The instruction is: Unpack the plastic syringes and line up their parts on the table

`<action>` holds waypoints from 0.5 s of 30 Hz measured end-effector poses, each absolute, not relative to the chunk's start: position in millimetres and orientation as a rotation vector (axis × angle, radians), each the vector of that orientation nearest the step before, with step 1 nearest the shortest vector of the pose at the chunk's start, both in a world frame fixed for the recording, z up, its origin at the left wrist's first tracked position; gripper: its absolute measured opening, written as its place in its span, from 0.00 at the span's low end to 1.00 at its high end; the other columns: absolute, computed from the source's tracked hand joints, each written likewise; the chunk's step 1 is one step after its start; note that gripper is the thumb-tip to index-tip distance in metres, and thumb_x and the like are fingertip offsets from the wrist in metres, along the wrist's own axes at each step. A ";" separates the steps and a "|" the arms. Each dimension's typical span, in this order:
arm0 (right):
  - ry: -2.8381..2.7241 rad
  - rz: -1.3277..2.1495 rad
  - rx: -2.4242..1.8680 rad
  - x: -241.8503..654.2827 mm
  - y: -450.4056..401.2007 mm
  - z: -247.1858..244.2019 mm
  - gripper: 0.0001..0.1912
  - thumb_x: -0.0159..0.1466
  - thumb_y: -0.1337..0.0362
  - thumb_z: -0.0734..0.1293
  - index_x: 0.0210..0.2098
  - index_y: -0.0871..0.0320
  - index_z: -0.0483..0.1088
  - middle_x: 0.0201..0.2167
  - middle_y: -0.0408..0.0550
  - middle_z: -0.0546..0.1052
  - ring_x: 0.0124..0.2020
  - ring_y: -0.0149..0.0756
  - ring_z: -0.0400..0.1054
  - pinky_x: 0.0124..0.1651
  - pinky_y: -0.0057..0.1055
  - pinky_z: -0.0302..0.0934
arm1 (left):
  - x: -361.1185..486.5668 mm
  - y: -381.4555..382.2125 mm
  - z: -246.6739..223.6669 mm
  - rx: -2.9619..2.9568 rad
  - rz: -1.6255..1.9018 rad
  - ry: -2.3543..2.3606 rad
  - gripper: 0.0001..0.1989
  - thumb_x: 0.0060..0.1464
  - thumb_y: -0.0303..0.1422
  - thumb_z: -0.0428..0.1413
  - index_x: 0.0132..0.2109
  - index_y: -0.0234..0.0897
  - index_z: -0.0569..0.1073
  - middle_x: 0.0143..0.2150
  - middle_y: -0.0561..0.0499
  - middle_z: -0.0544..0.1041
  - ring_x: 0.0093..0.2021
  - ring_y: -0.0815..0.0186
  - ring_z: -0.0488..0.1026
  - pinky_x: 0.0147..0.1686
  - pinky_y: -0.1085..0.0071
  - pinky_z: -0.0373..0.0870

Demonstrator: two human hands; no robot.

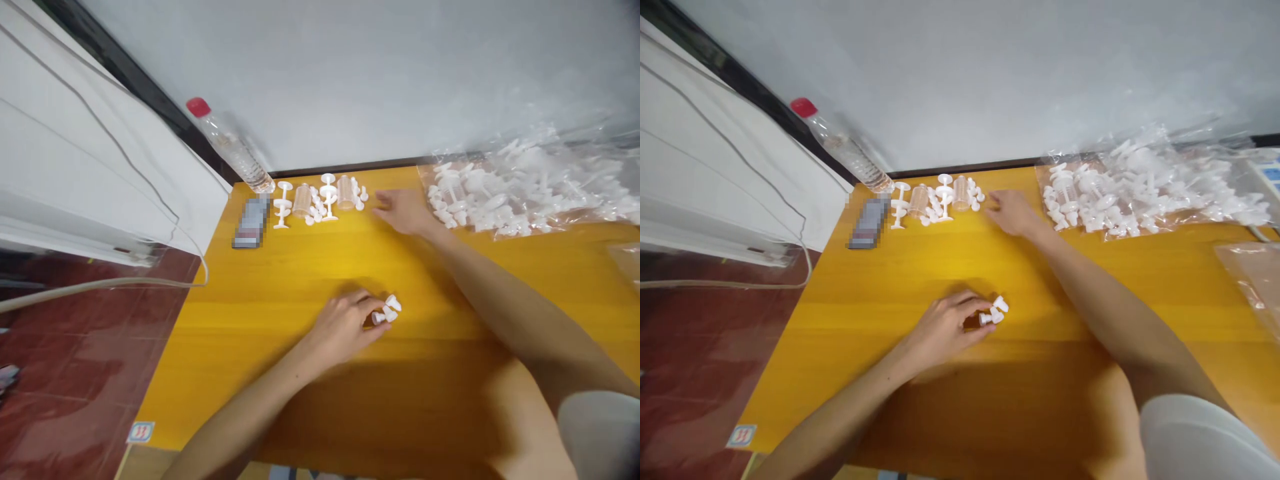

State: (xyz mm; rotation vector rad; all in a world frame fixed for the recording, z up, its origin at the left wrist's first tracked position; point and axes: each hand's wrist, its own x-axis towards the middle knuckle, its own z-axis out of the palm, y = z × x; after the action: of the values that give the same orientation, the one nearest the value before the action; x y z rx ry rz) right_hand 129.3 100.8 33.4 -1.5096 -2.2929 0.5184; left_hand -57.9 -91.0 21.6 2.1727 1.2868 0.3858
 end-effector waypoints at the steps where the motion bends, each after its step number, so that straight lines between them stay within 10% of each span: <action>1: -2.323 0.546 -1.458 139.5 81.0 37.1 0.18 0.69 0.62 0.67 0.54 0.63 0.76 0.46 0.55 0.81 0.47 0.44 0.75 0.54 0.37 0.66 | -58.4 -90.1 19.2 2.162 0.400 1.280 0.09 0.61 0.36 0.62 0.49 0.43 0.81 0.45 0.50 0.82 0.40 0.62 0.80 0.42 0.66 0.75; 15: -2.700 0.786 -0.879 172.1 -45.8 27.2 0.15 0.69 0.74 0.62 0.46 0.58 0.79 0.47 0.55 0.77 0.48 0.40 0.74 0.53 0.35 0.68 | -60.3 29.9 18.5 2.259 0.832 1.426 0.07 0.64 0.34 0.58 0.44 0.40 0.80 0.44 0.48 0.84 0.46 0.60 0.79 0.51 0.63 0.70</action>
State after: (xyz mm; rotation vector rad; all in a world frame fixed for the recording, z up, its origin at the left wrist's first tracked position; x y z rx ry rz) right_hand 172.1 -45.8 27.2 -0.8794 -2.7004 0.7862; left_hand -60.3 29.9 18.5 2.2588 1.4255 0.8318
